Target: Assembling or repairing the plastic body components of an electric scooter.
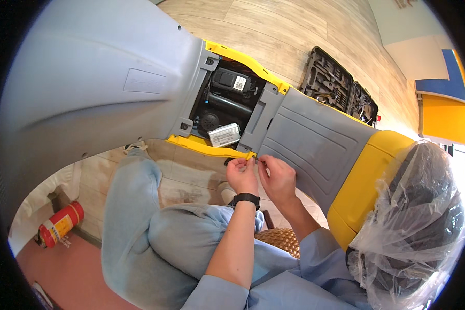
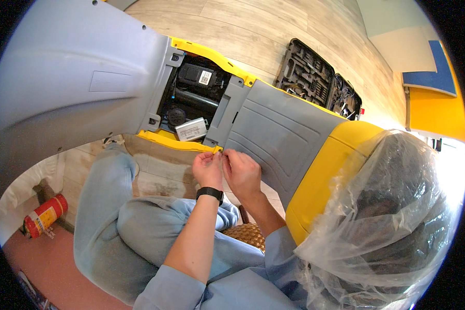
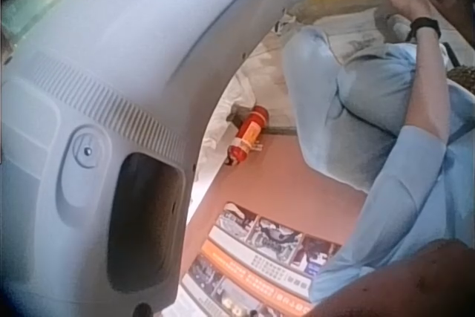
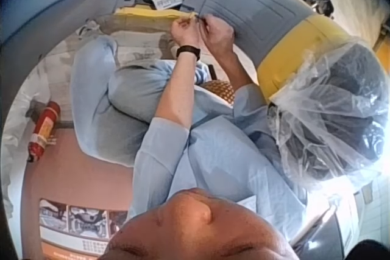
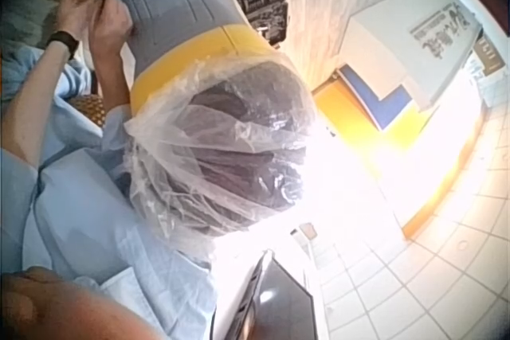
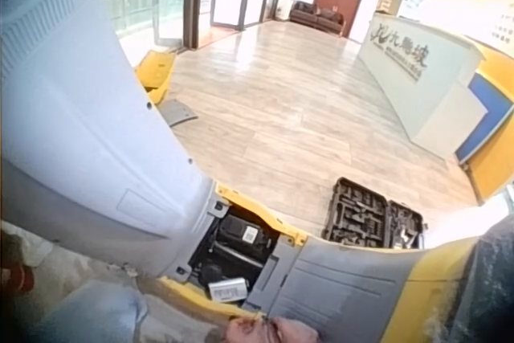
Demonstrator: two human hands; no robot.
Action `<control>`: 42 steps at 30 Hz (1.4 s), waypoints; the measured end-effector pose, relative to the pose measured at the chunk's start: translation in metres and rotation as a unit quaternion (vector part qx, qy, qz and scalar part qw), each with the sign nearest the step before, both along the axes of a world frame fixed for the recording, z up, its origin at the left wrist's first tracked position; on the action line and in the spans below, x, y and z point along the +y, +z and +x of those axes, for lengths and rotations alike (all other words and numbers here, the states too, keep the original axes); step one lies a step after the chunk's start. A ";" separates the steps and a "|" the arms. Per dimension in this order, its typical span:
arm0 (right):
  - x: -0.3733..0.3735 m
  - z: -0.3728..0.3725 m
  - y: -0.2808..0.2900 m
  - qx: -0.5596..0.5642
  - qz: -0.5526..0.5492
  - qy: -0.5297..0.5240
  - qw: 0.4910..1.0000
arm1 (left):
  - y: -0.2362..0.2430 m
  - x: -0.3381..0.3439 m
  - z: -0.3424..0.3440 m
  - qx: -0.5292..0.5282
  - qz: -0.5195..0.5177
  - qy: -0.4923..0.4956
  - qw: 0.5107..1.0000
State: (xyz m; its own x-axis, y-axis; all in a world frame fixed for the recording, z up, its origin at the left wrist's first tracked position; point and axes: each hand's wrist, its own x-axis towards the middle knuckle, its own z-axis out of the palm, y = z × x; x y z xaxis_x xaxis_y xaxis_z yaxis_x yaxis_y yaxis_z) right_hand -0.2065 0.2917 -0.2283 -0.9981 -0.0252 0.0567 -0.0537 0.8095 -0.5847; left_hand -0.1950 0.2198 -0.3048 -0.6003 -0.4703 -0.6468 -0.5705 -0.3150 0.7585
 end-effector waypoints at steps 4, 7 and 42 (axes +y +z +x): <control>0.000 -0.002 0.002 -0.006 0.024 0.007 1.000 | -0.003 0.000 0.001 0.002 0.048 0.036 0.998; 0.001 -0.005 0.002 -0.004 0.027 0.026 0.999 | -0.005 -0.001 0.000 -0.003 0.054 0.039 0.998; 0.004 -0.004 -0.005 0.058 0.172 0.095 0.979 | -0.007 -0.004 0.001 -0.014 0.140 0.063 0.988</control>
